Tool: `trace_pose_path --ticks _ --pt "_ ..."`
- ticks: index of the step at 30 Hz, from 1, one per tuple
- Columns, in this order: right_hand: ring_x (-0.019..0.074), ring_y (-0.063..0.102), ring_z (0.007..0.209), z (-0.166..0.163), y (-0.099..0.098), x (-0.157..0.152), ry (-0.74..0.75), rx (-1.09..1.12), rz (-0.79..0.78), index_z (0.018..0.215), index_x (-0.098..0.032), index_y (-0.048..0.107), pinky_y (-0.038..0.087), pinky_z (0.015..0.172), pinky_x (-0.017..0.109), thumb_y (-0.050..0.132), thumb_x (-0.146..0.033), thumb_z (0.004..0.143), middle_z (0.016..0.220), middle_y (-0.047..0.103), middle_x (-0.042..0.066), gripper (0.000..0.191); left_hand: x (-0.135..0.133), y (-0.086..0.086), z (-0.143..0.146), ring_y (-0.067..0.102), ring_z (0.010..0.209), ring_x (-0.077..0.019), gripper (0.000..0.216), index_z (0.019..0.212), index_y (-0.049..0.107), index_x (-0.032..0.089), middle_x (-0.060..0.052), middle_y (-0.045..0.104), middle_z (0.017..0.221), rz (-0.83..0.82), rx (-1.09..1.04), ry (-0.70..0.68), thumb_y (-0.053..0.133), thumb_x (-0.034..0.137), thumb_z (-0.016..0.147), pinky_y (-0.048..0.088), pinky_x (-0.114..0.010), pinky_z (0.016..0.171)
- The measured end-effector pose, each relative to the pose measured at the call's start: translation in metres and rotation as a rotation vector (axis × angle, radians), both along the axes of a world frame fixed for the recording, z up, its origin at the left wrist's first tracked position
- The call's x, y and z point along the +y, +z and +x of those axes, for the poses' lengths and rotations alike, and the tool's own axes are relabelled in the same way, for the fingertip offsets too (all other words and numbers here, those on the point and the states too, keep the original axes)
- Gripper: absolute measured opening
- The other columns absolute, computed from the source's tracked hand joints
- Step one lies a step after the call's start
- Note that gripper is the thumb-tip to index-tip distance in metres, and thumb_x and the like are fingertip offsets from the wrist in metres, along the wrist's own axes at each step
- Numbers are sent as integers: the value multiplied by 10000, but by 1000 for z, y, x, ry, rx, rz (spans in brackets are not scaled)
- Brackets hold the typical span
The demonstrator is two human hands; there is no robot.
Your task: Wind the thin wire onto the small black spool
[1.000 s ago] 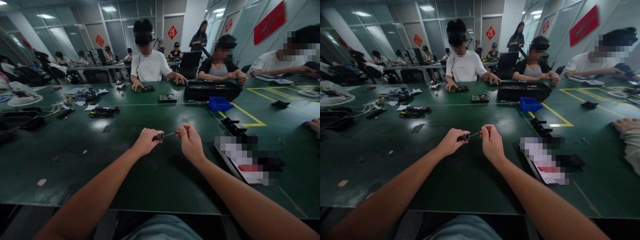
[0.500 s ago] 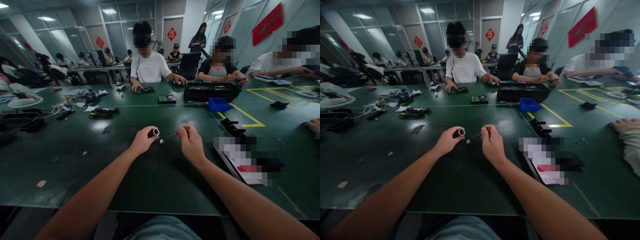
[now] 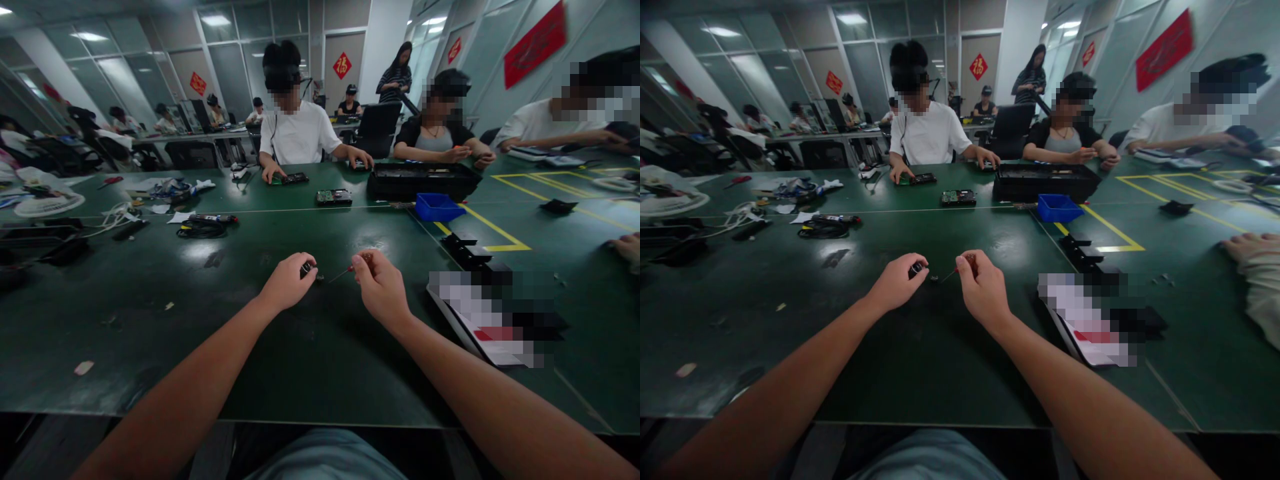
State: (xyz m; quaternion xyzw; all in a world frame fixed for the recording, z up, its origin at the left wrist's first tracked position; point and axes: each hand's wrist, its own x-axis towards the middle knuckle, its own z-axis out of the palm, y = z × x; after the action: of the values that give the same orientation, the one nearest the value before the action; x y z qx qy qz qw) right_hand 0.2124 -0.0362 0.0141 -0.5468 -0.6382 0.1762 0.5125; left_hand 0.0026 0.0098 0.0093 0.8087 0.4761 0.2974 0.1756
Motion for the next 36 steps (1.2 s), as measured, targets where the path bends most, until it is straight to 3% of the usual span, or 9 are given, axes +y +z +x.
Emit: trace_pose_path --ticks 7,10,13,18,22,25,28,36 --pt "167 598 626 -1 0 0 11 12 27 910 -216 625 427 621 298 501 -415 994 732 675 15 249 -4 -8 13 641 919 -243 350 1258 683 219 -92 665 1059 -19 344 -38 500 303 973 511 -359 756" --pt "160 589 617 0 -1 1 19 14 36 911 -212 624 424 620 292 502 -407 994 712 659 6 244 -5 -7 18 642 905 -250 305 1171 719 223 -93 661 1038 -10 468 -21 523 338 969 494 -342 708" --pt "156 582 610 0 -1 1 25 16 30 914 -213 626 420 613 287 503 -406 995 699 646 -1 244 -2 -7 18 637 873 -246 282 1057 740 204 -93 673 994 -27 445 -28 496 320 978 476 -346 709" --pt "154 577 616 1 1 -1 49 16 13 931 -215 631 412 602 286 491 -406 1003 701 634 -6 248 8 -5 2 626 819 -216 228 961 729 192 -85 697 936 -196 6 -4 571 354 939 461 -327 709" --pt "159 588 638 3 1 -1 61 11 -2 941 -216 624 419 622 291 480 -396 1011 701 624 -7 241 11 10 -18 514 571 -127 171 920 657 166 -52 604 794 -643 -721 113 552 300 917 314 -226 467" --pt "162 596 653 3 1 -1 66 20 0 955 -216 618 428 638 295 470 -387 1014 715 630 -3 234 10 27 -37 475 531 -105 137 885 592 153 -22 534 746 -847 -1170 163 530 269 924 296 -199 431" --pt "162 593 651 2 1 -1 73 20 0 955 -217 615 430 636 296 468 -383 1013 716 630 -1 229 7 40 -63 458 520 -98 134 857 558 153 -4 513 723 -842 -1327 220 559 266 931 330 -193 434" --pt "163 596 642 2 1 -2 85 16 -3 947 -219 612 430 627 295 466 -377 1008 710 631 1 223 -6 57 -165 450 547 -122 138 857 521 145 -17 516 697 -635 -1417 415 405 126 930 386 -232 499"
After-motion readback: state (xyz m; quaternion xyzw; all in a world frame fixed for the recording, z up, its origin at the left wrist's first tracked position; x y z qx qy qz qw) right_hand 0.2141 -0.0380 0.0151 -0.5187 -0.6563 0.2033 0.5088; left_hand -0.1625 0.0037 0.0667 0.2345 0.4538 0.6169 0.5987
